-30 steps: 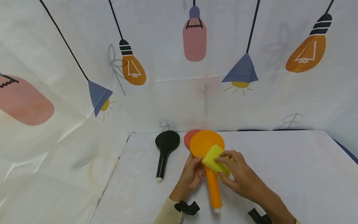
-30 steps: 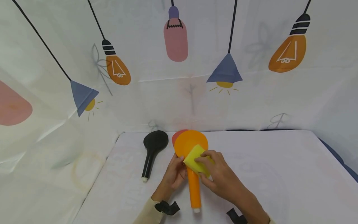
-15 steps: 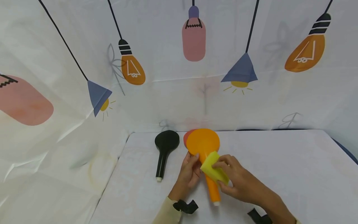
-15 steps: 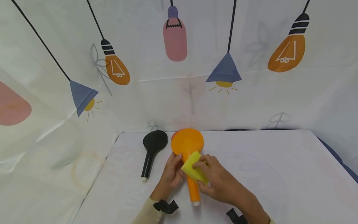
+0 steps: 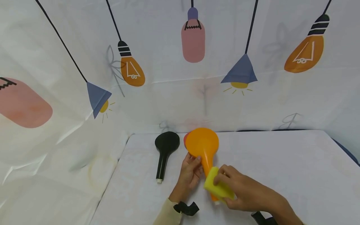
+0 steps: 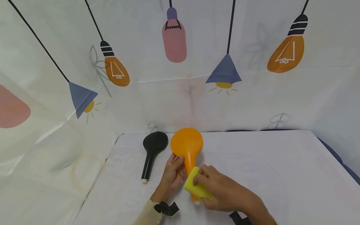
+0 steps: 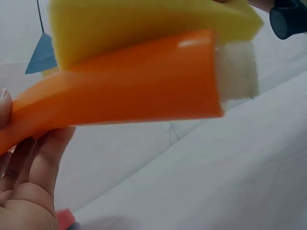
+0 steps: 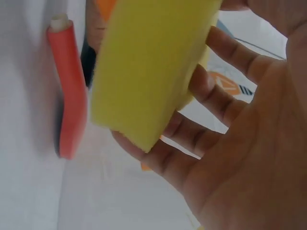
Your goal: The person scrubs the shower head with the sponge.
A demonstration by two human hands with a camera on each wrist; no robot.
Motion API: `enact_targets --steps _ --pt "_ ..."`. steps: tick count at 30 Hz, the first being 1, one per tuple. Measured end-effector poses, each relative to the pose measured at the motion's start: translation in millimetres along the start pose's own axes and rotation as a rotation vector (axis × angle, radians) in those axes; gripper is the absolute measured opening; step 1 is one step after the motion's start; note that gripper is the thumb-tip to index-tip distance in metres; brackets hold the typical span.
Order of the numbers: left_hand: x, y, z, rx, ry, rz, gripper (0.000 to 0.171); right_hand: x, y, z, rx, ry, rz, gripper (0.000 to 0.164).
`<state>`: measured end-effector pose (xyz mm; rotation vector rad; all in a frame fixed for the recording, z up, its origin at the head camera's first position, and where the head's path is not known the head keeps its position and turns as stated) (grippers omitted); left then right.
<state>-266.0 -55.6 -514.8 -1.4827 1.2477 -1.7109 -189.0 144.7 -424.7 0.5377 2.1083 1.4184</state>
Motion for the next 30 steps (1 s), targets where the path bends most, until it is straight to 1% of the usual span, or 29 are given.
enact_targets --steps 5,8,11,14,16,18,20,21,25,28,30 --pt "-3.3 -2.5 -3.3 0.03 -0.062 -0.009 0.045 -5 2 3 0.001 0.073 -0.021 0.057" --pt "-4.8 -3.0 -3.6 0.057 -0.086 -0.02 0.045 -6 3 7 -0.04 0.113 -0.052 0.056" --pt "-5.9 -2.9 -2.1 0.056 -0.077 -0.031 0.047 -6 5 11 -0.114 0.118 -0.123 0.054" --pt "-6.4 -2.1 0.7 0.047 -0.058 -0.035 0.05 -5 7 16 -0.157 0.112 -0.205 0.052" --pt "-6.7 -1.2 2.2 0.045 -0.043 -0.043 0.051 -3 10 21 -0.152 0.12 -0.239 0.051" --pt "-7.7 -0.6 2.8 0.044 -0.024 -0.054 0.05 1 13 26 -0.127 0.119 -0.255 0.051" --pt "-9.2 -0.7 2.3 0.041 -0.006 -0.073 0.048 8 16 32 -0.113 0.082 -0.269 0.051" --pt "-10.0 -1.1 1.8 0.039 0.003 -0.085 0.047 12 17 35 -0.093 0.072 -0.26 0.052" --pt "-13.0 -5.6 -2.2 0.093 0.033 -0.135 0.05 30 24 46 -0.033 -0.02 -0.213 0.051" --pt "-15.6 -10.3 -7.9 0.145 0.058 -0.17 0.054 42 30 53 0.011 -0.1 -0.134 0.047" --pt "-18.1 -13.4 -12.6 0.156 0.069 -0.195 0.053 49 35 57 0.031 -0.17 -0.079 0.045"
Point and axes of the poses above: each hand's wrist, its own z-axis away from the middle knuckle, its own y-axis out of the back of the hand, x = y × z, the point moved 2 cm from there along -z, towards the middle knuckle, and after that the axes turned 12 degrees about z, right-handed, at the moved point
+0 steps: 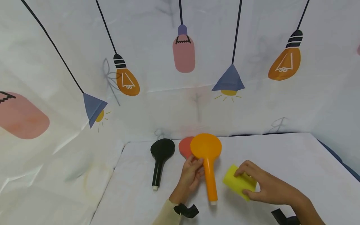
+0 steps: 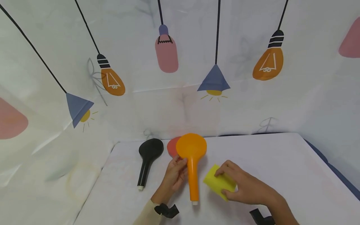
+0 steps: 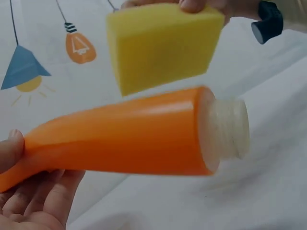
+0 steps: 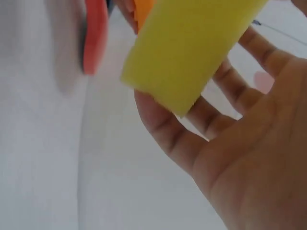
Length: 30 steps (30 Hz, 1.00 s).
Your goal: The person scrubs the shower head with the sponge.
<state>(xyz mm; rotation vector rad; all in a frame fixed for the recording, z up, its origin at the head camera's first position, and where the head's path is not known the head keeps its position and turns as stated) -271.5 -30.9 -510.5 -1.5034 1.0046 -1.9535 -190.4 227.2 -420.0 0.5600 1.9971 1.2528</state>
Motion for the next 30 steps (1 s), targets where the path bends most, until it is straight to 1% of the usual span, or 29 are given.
enact_targets --steps 3,6,9,12,16,19,25,30 --pt "-3.7 -6.8 -6.0 0.022 0.017 -0.045 0.05 12 5 5 0.053 -0.087 0.111 0.044" --pt "-7.1 -13.7 -10.2 0.038 0.038 -0.082 0.048 26 7 10 0.103 -0.157 0.224 0.046" --pt "-10.5 -17.7 -14.1 0.052 0.058 -0.11 0.051 40 8 14 0.139 -0.209 0.291 0.047" --pt "-15.7 -17.1 -18.1 0.062 0.066 -0.143 0.052 51 7 17 0.155 -0.249 0.305 0.046" --pt "-24.6 -13.5 -21.8 0.082 0.066 -0.191 0.047 63 4 22 0.163 -0.307 0.306 0.044" --pt "-29.6 -13.7 -23.3 0.09 0.072 -0.207 0.046 72 -1 23 0.169 -0.355 0.314 0.043" --pt "-37.2 -25.9 -30.6 0.123 0.101 -0.21 0.045 92 -9 22 0.134 -0.452 0.285 0.043" --pt "-42.9 -34.1 -41.4 0.144 0.117 -0.247 0.041 107 -13 22 0.107 -0.517 0.291 0.042"
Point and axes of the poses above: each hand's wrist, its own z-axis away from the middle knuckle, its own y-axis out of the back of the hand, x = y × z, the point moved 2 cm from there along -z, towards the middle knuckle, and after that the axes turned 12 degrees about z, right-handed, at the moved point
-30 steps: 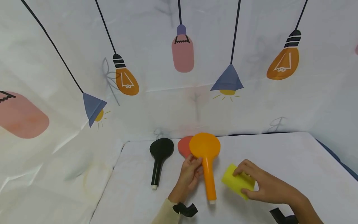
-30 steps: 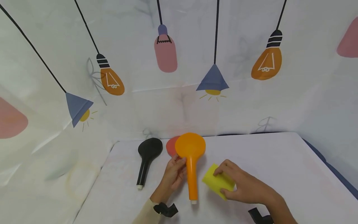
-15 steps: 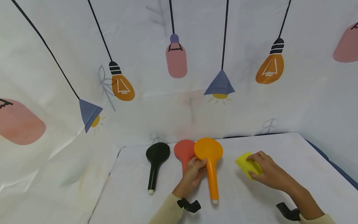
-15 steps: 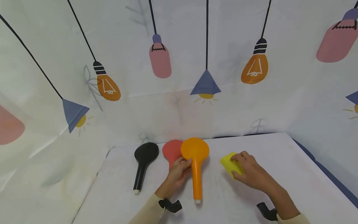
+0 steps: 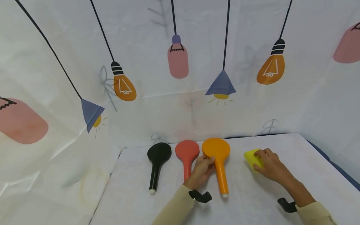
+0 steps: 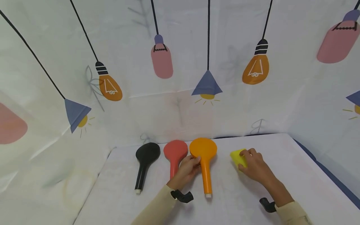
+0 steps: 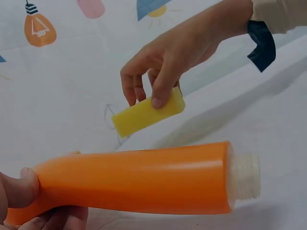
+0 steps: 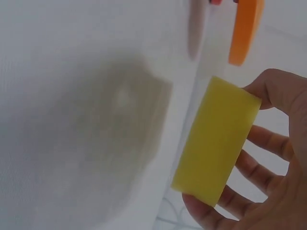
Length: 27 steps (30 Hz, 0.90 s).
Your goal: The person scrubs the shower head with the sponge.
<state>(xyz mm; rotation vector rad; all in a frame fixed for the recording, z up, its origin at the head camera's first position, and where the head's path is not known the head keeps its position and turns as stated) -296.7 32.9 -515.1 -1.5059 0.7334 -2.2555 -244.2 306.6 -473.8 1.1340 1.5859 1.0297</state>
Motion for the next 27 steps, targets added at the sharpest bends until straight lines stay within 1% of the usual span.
enact_targets --steps 7,12,16,21,27 --pt "-3.2 -8.9 -15.3 0.045 0.01 -0.031 0.038 16 -12 -9 -0.019 -0.094 0.015 0.044" --pt "-4.0 -8.8 -23.6 0.103 0.042 -0.034 0.04 24 -19 -14 -0.018 -0.134 0.017 0.045" --pt "-3.6 -9.2 -29.6 0.138 0.061 -0.044 0.042 30 -22 -17 -0.041 -0.175 0.026 0.046" --pt "-5.4 -11.0 -34.3 0.157 0.074 -0.056 0.043 37 -24 -18 -0.055 -0.205 0.041 0.047" --pt "-15.8 -9.4 -37.9 0.176 0.104 -0.064 0.048 43 -27 -13 -0.055 -0.219 0.053 0.047"
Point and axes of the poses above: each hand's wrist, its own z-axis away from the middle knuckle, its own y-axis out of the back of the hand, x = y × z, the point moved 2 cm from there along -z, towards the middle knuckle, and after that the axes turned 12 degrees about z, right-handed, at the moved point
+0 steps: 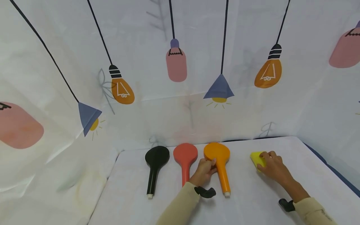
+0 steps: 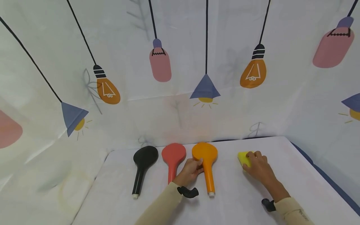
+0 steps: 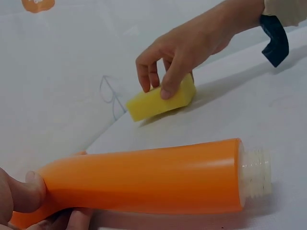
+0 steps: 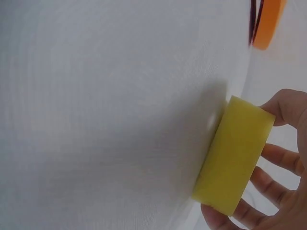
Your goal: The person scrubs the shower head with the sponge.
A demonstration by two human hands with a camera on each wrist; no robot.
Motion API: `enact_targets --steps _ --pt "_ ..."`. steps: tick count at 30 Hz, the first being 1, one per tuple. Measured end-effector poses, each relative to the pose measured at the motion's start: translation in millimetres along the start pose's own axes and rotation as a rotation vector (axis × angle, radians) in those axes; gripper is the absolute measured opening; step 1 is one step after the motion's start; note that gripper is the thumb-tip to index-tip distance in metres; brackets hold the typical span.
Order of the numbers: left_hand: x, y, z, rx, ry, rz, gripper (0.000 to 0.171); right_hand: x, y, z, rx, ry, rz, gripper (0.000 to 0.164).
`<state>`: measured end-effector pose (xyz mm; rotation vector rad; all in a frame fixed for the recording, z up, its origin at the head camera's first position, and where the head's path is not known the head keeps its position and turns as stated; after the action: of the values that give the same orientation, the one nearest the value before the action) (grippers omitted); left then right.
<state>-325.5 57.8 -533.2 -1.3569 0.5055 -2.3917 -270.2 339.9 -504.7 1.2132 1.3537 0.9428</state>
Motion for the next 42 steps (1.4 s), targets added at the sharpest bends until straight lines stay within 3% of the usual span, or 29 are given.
enact_targets --steps 18,29,36,42 --pt "1.3 2.1 1.8 -0.029 -0.023 0.02 0.057 0 -4 -4 -0.004 0.014 0.011 0.046" --pt "7.7 6.7 5.7 0.029 -0.06 -0.072 0.036 -2 -6 -2 0.027 0.041 0.021 0.045" --pt "10.6 12.2 11.1 0.087 -0.079 -0.188 0.03 -3 -6 -3 0.014 0.044 0.02 0.045" --pt "13.0 20.7 17.0 0.062 -0.081 -0.257 0.031 -3 -7 -1 0.005 0.037 0.024 0.048"
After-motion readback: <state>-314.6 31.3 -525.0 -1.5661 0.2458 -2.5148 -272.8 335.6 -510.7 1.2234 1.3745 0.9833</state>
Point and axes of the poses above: each hand's wrist, its own z-axis away from the middle knuckle, its own y-axis out of the back of the hand, x = y × z, the point moved 2 cm from there along -z, towards the middle knuckle, and after that the axes turned 12 degrees about z, right-handed, at the moved point
